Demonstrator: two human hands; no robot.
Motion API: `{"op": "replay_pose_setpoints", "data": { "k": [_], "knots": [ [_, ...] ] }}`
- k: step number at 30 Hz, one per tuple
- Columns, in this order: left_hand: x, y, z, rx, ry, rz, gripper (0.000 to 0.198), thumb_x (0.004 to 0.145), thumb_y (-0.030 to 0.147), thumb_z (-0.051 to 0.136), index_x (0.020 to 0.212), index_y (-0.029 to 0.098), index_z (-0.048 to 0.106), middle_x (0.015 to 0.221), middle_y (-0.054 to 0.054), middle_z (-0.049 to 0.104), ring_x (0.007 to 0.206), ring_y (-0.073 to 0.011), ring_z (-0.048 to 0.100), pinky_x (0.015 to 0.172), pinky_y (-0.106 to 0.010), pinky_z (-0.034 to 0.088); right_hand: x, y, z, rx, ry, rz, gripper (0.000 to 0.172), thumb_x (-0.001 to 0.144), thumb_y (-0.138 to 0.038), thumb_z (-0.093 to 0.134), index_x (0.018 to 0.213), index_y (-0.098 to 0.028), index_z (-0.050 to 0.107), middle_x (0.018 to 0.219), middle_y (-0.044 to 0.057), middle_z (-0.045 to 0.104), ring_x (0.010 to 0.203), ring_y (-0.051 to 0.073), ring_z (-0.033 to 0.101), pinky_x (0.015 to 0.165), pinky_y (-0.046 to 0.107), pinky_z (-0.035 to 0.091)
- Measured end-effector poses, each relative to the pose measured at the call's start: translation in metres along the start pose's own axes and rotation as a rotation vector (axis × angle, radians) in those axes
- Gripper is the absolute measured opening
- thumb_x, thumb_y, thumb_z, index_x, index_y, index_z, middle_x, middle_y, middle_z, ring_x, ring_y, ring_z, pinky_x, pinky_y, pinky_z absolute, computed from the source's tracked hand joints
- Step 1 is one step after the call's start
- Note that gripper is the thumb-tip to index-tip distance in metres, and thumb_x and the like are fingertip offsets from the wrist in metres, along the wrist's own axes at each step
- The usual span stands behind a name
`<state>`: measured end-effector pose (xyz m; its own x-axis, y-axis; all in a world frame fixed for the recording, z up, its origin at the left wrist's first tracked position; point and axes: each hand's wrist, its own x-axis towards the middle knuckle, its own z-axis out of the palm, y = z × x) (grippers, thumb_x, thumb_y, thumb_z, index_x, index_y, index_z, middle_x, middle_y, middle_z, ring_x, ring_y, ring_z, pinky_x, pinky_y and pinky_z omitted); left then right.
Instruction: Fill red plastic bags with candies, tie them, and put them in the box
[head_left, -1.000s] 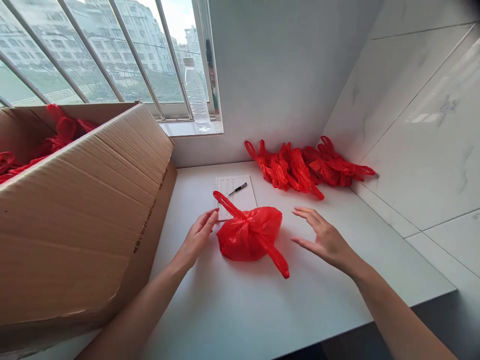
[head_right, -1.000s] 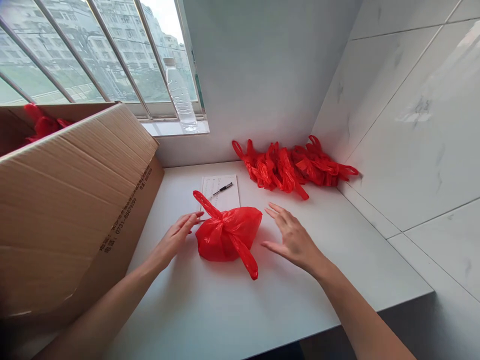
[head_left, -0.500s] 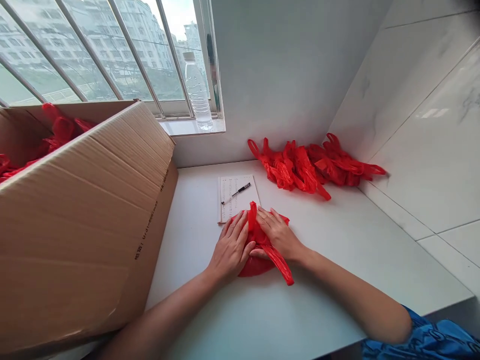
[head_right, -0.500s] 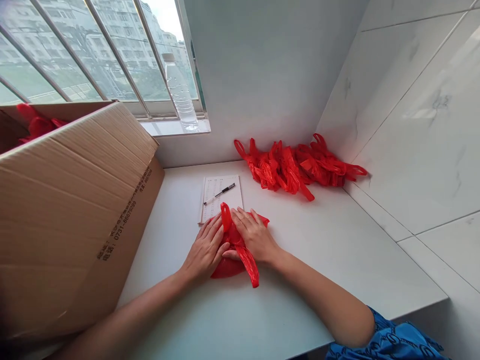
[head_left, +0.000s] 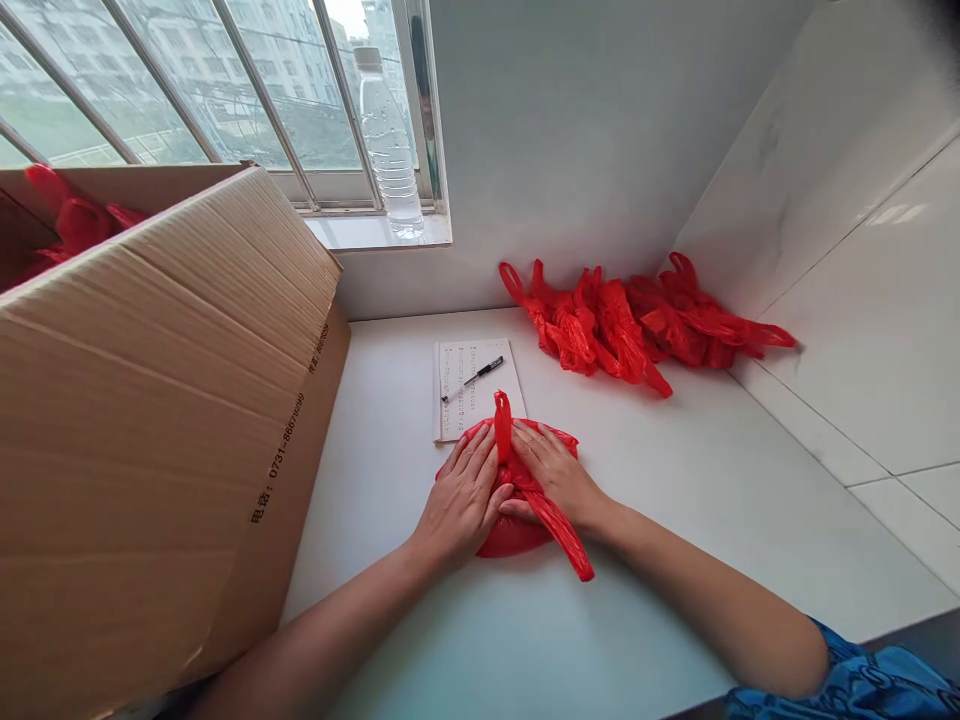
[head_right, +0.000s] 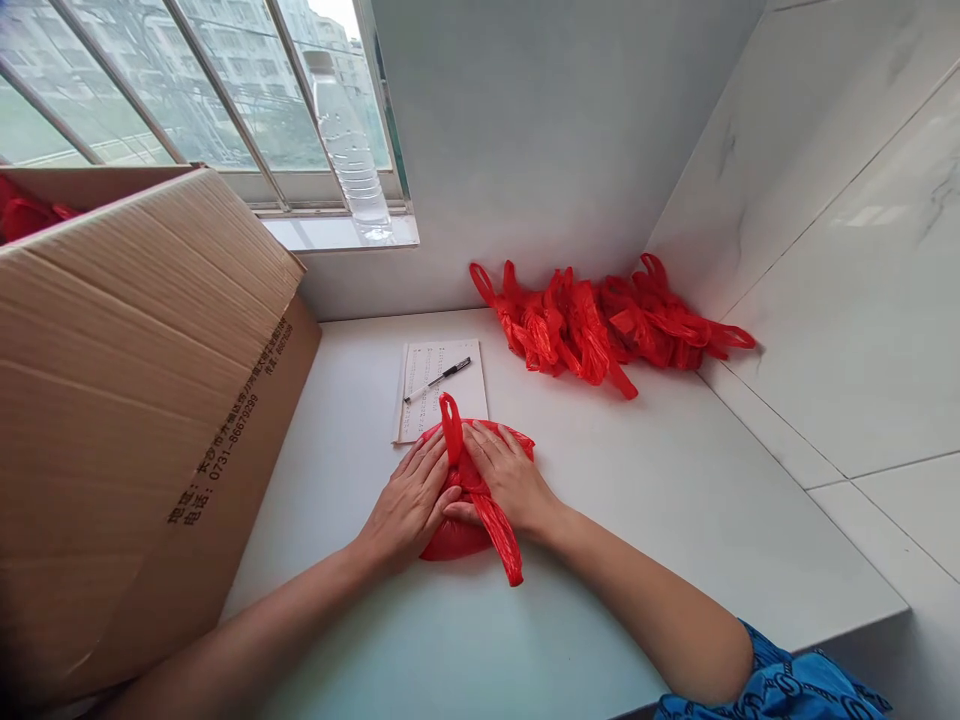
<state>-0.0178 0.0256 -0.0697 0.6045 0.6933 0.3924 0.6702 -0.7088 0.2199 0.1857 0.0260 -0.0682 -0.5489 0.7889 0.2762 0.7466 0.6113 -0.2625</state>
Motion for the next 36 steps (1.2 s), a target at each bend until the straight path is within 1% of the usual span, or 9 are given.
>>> {"op": "replay_pose_setpoints", "data": {
  "k": [13,17,20,22,25,29,31,33,36],
  "knots": [
    [0.001,-0.001,-0.001,-0.165,-0.009,-0.061,0.044,0.100,0.034,0.042,0.139,0.015,0.046,0.143,-0.013,0.052,0.138,-0.0278,0.042,0.116,-0.049,0.033,0.001,-0.002,-0.004,0.046,-0.007,0.022,0.082,0.089,-0.060,0.053,0.150,-0.012,0.030,0.151,0.017,0.043,0.144,0.030,0.034,0.121,0.052,0.025],
    [0.003,0.000,-0.011,-0.437,0.056,-0.144,0.039,0.097,0.034,0.051,0.133,0.022,0.050,0.147,-0.011,0.046,0.135,-0.0256,0.045,0.111,-0.044,0.040,0.000,-0.005,-0.011,0.086,-0.007,0.015,0.093,0.087,-0.064,0.055,0.155,-0.014,0.018,0.157,0.019,0.033,0.146,0.030,0.030,0.119,0.054,0.026],
    [0.003,0.002,-0.018,-0.648,0.152,-0.184,0.020,0.093,0.033,0.059,0.110,0.021,0.061,0.140,-0.009,0.052,0.129,-0.0246,0.050,0.107,-0.041,0.044,-0.001,-0.008,-0.023,0.147,0.022,-0.027,0.105,0.084,-0.069,0.056,0.158,-0.015,0.005,0.160,0.019,0.025,0.147,0.031,0.026,0.119,0.055,0.025],
    [0.003,0.002,-0.021,-0.731,0.219,-0.205,0.012,0.091,0.032,0.062,0.095,0.021,0.062,0.126,-0.008,0.061,0.120,-0.0238,0.057,0.103,-0.040,0.046,-0.002,-0.008,-0.032,0.198,0.035,-0.047,0.089,0.092,-0.064,0.047,0.158,-0.018,0.009,0.156,0.016,0.035,0.144,0.028,0.033,0.120,0.054,0.023],
    [0.002,-0.001,-0.023,-0.770,0.309,-0.321,0.013,0.092,0.033,0.061,0.089,0.020,0.063,0.098,-0.004,0.068,0.095,-0.0202,0.065,0.088,-0.035,0.051,-0.003,-0.003,-0.044,0.259,0.042,-0.013,0.048,0.105,-0.040,0.024,0.149,-0.027,0.038,0.144,0.005,0.054,0.134,0.020,0.048,0.119,0.050,0.025],
    [-0.001,-0.011,-0.022,-0.695,0.283,-0.517,0.021,0.091,0.038,0.060,0.081,0.020,0.058,0.080,0.000,0.063,0.073,-0.0165,0.062,0.068,-0.029,0.050,-0.005,0.009,-0.048,0.170,0.060,0.120,0.044,0.105,-0.030,0.025,0.138,-0.024,0.052,0.138,0.007,0.059,0.125,0.022,0.055,0.111,0.050,0.036],
    [-0.002,-0.015,-0.024,-0.658,0.214,-0.550,0.017,0.090,0.037,0.060,0.089,0.020,0.058,0.087,0.000,0.065,0.076,-0.0165,0.063,0.068,-0.029,0.050,-0.006,0.012,-0.049,0.147,0.036,0.146,0.042,0.103,-0.033,0.032,0.139,-0.021,0.052,0.138,0.010,0.058,0.124,0.025,0.054,0.107,0.051,0.040],
    [-0.001,-0.016,-0.030,-0.652,0.213,-0.558,0.028,0.089,0.033,0.061,0.114,0.023,0.055,0.097,-0.001,0.065,0.082,-0.0168,0.065,0.074,-0.031,0.052,-0.007,0.013,-0.053,0.192,0.041,0.145,0.042,0.101,-0.040,0.041,0.138,-0.022,0.052,0.136,0.010,0.059,0.124,0.026,0.054,0.106,0.050,0.041],
    [0.002,-0.013,-0.050,-0.651,0.416,-0.489,0.063,0.087,0.028,0.062,0.143,0.028,0.034,0.110,-0.004,0.061,0.096,-0.0187,0.065,0.087,-0.037,0.053,-0.007,0.009,-0.062,0.358,0.133,0.203,0.050,0.094,-0.050,0.055,0.136,-0.024,0.053,0.131,0.009,0.063,0.120,0.026,0.058,0.103,0.046,0.045]
  ]
}}
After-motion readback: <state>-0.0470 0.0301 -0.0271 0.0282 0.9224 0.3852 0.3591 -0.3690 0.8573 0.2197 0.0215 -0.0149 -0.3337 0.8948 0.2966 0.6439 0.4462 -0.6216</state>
